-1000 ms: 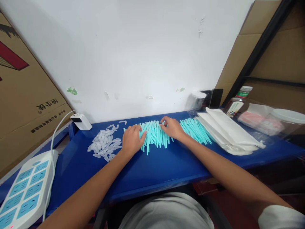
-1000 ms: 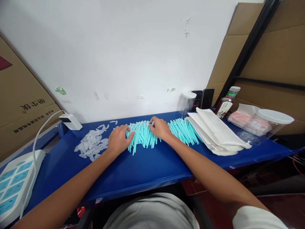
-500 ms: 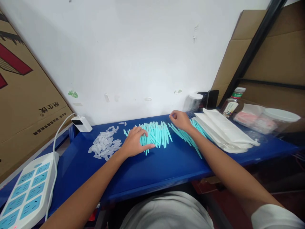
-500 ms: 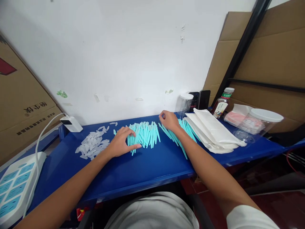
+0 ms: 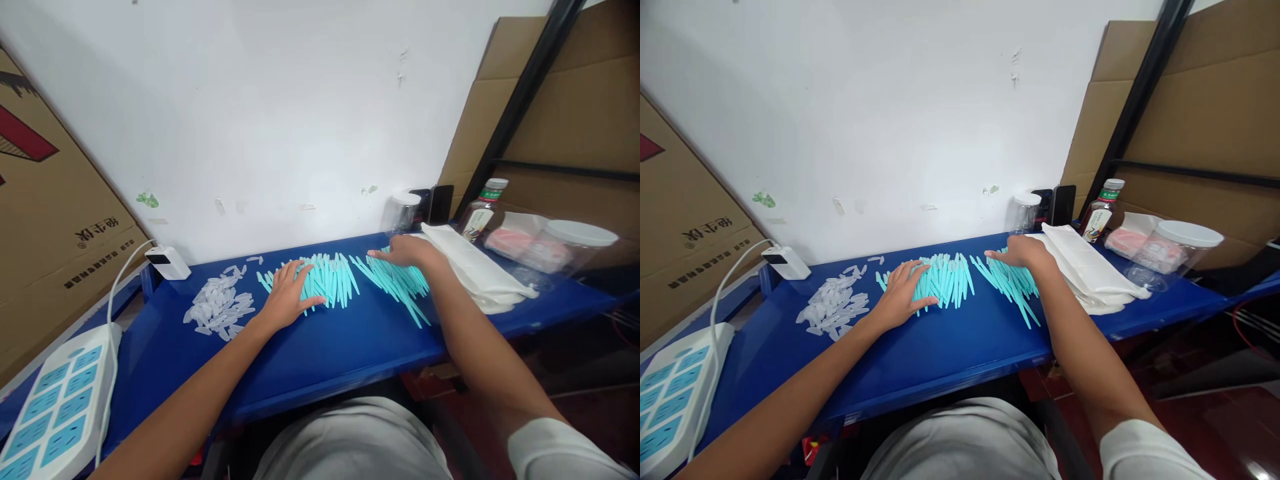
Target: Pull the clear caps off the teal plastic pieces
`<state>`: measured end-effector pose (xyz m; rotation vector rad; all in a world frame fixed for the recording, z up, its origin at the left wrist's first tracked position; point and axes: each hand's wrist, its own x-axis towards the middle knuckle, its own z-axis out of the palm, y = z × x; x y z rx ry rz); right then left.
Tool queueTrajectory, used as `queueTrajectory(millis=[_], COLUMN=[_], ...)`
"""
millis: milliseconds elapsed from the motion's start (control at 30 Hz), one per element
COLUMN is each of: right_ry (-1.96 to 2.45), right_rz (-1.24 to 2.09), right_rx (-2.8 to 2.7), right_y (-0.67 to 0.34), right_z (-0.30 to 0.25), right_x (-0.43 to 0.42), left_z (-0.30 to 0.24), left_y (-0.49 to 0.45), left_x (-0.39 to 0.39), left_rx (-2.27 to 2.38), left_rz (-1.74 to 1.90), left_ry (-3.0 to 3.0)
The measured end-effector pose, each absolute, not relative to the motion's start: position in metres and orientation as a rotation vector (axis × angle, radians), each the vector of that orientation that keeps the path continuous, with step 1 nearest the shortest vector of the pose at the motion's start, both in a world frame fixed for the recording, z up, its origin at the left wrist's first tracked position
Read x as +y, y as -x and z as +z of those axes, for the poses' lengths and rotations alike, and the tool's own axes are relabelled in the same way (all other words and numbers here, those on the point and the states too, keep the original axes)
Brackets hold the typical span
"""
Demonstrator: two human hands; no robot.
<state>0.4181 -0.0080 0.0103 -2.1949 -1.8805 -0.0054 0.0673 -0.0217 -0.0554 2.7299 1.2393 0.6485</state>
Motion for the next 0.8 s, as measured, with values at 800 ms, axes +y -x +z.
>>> queueTrajectory(millis=[800], right_ry=[2.498], right_rz=[-0.233], right_rx=[-1.891], right_y=[-0.379], right_z=[-0.05], right_x=[-0.146], left_z=[-0.046], left_y=[-0.07], left_x=[-0.036], left_rx=[1.096], left_rz=[0.837], left_ry=[-2.669])
